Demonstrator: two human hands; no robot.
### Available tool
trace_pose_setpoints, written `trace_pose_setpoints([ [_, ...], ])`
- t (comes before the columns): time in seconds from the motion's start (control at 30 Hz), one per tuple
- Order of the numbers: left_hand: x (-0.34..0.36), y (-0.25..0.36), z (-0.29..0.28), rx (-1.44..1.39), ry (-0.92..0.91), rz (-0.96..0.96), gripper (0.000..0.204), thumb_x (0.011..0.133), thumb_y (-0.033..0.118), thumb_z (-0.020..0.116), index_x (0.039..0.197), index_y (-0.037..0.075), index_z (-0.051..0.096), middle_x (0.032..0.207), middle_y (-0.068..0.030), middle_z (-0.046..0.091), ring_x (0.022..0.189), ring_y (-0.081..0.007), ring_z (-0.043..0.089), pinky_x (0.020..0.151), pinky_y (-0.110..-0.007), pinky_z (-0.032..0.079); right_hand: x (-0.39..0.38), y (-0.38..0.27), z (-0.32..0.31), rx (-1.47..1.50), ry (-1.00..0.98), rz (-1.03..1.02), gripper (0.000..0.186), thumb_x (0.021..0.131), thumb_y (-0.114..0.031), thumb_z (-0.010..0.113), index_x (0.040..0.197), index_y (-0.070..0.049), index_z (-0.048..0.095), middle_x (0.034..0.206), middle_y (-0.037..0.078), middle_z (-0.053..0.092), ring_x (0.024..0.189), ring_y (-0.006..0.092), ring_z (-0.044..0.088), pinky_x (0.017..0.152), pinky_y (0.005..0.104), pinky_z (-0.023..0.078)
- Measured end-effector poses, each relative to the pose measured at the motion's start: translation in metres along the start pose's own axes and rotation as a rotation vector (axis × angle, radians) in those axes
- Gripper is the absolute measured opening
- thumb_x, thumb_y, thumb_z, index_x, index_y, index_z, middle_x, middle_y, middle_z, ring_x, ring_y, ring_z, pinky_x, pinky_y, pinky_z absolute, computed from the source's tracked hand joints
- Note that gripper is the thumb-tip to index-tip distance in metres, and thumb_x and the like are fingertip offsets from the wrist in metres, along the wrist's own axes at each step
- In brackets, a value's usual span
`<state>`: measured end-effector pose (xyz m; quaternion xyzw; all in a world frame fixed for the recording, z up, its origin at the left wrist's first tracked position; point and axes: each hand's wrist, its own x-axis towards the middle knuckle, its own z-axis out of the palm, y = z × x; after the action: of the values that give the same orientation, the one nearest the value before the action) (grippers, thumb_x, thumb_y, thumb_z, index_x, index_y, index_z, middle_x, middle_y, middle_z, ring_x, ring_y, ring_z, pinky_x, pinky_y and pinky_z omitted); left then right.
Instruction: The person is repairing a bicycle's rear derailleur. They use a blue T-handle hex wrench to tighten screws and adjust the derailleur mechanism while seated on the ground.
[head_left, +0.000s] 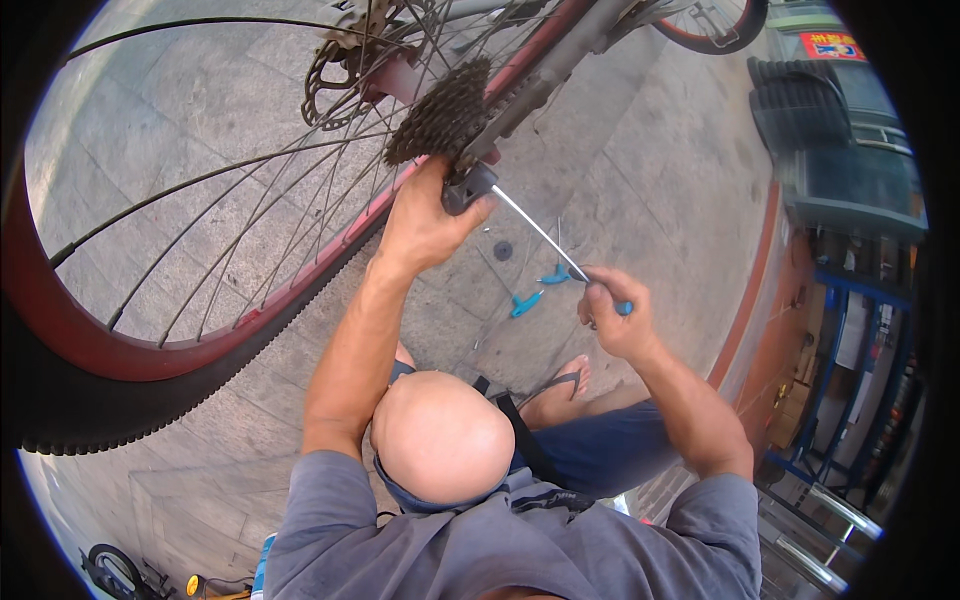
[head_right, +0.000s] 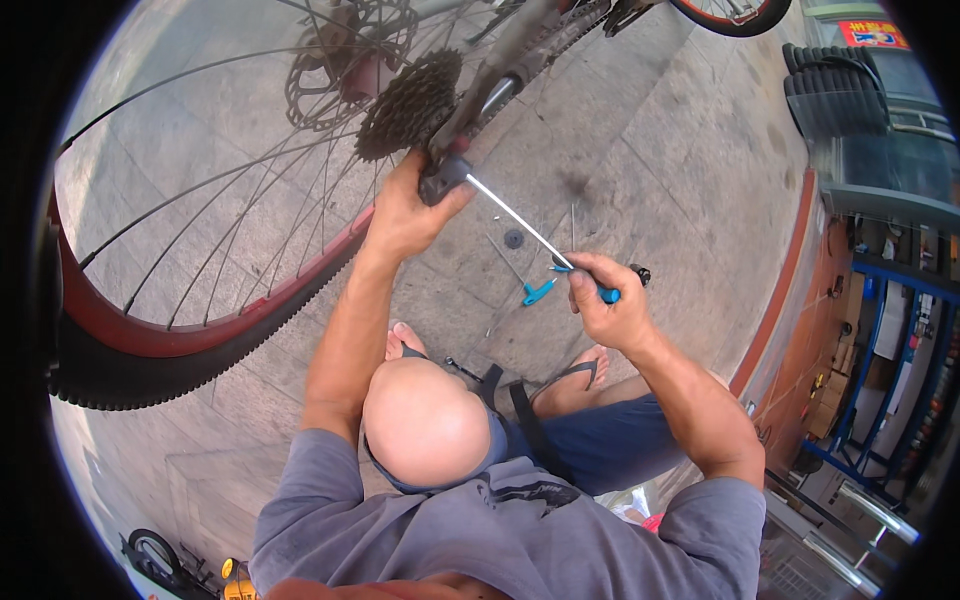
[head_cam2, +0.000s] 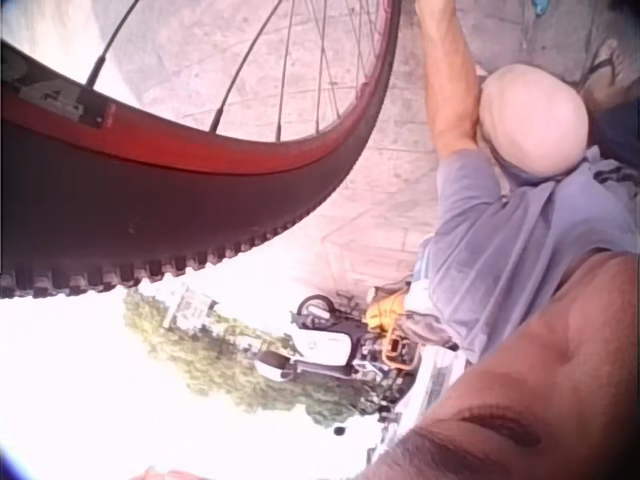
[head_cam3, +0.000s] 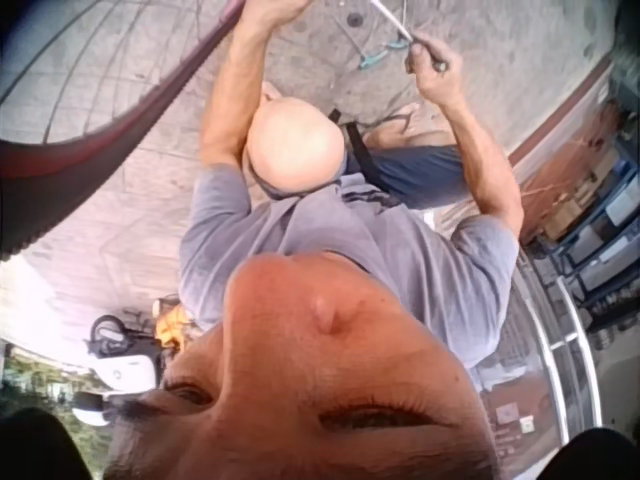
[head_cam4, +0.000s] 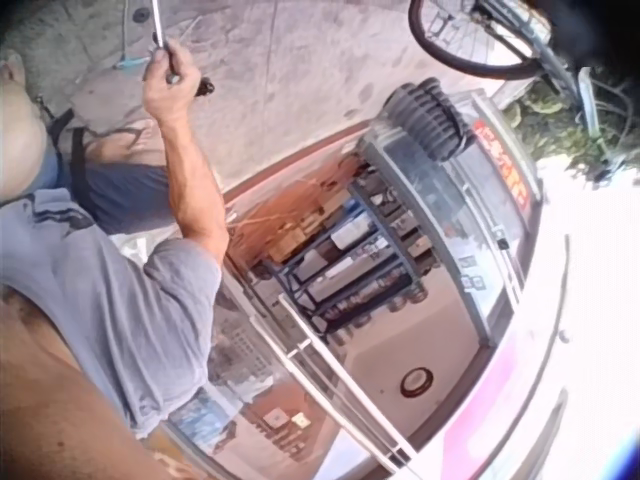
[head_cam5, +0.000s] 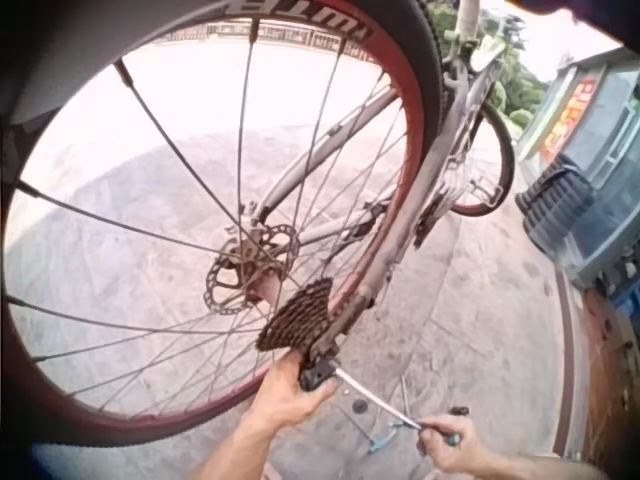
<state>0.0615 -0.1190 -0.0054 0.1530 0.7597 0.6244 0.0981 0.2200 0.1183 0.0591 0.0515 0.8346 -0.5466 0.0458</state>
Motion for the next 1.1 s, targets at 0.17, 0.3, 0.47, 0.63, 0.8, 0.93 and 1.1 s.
trace_pose_setpoints([
  [0.17,-0.003,0.006,0.003,-0.060,0.076,0.061,0.037,0.074,0.015,0.073,0.107,0.004,0.065,0.095,-0.0138,0.069,0.088,-0.0272,0.067,0.080,-0.036,0.051,0.000,0.000,-0.003,-0.114,-0.015,-0.078,0.020,0.096,-0.003,0.055,0.114,0.003,0.062,0.076,0.006,0.061,0.060,0.0092,0.056,0.054,0.0244,0.046],
  [0.3,0.001,0.011,0.000,-0.027,0.073,0.080,0.042,0.074,0.020,0.075,0.108,-0.002,0.065,0.092,-0.0129,0.070,0.082,-0.0201,0.065,0.077,-0.032,0.051,0.004,0.004,-0.008,-0.188,-0.041,-0.190,0.021,0.098,-0.006,0.054,0.115,0.004,0.061,0.076,0.006,0.060,0.060,0.0097,0.056,0.053,0.0250,0.046],
  [0.47,0.000,0.012,-0.005,0.005,0.080,0.098,0.041,0.072,0.023,0.076,0.104,-0.001,0.067,0.087,-0.0143,0.069,0.078,-0.0216,0.065,0.074,-0.034,0.051,0.012,-0.012,-0.018,0.201,-0.314,0.106,0.044,0.098,-0.021,0.059,0.132,0.005,0.050,0.077,0.006,0.058,0.066,0.0105,0.054,0.060,0.0260,0.046],
  [0.63,-0.001,0.008,-0.002,-0.010,0.098,0.127,0.042,0.071,0.023,0.076,0.105,0.000,0.066,0.088,-0.0149,0.068,0.077,-0.0248,0.064,0.074,-0.035,0.050,0.013,-0.005,-0.014,0.226,-0.333,0.016,0.041,0.101,-0.017,0.048,0.137,0.003,0.048,0.067,0.004,0.051,0.058,0.0110,0.050,0.056,0.0265,0.044],
  [0.8,0.001,0.001,-0.002,-0.004,0.080,0.148,0.041,0.071,0.020,0.075,0.106,0.000,0.065,0.091,-0.0153,0.067,0.081,-0.0254,0.064,0.076,-0.034,0.051,0.012,0.002,-0.015,-0.078,-0.246,-0.226,0.035,0.103,-0.015,0.044,0.131,0.005,0.049,0.066,0.004,0.051,0.055,0.0105,0.050,0.050,0.0261,0.042],
  [0.93,0.001,0.000,-0.001,-0.034,0.099,0.168,0.040,0.071,0.019,0.074,0.106,0.000,0.066,0.091,-0.0146,0.067,0.080,-0.0246,0.064,0.077,-0.034,0.051,0.010,0.003,-0.012,-0.153,-0.225,-0.255,0.033,0.101,-0.009,0.044,0.130,0.005,0.050,0.069,0.006,0.054,0.055,0.0108,0.051,0.051,0.0268,0.044],
  [1.1,-0.001,0.000,0.001,0.004,0.063,0.078,0.041,0.072,0.017,0.074,0.108,0.000,0.066,0.091,-0.0131,0.068,0.082,-0.0203,0.063,0.079,-0.032,0.050,0.023,-0.001,-0.021,-0.565,-0.285,-0.545,0.048,0.083,0.000,0.062,0.129,0.009,0.049,0.068,0.014,0.057,0.054,0.0225,0.058,0.051,0.0345,0.048],
])
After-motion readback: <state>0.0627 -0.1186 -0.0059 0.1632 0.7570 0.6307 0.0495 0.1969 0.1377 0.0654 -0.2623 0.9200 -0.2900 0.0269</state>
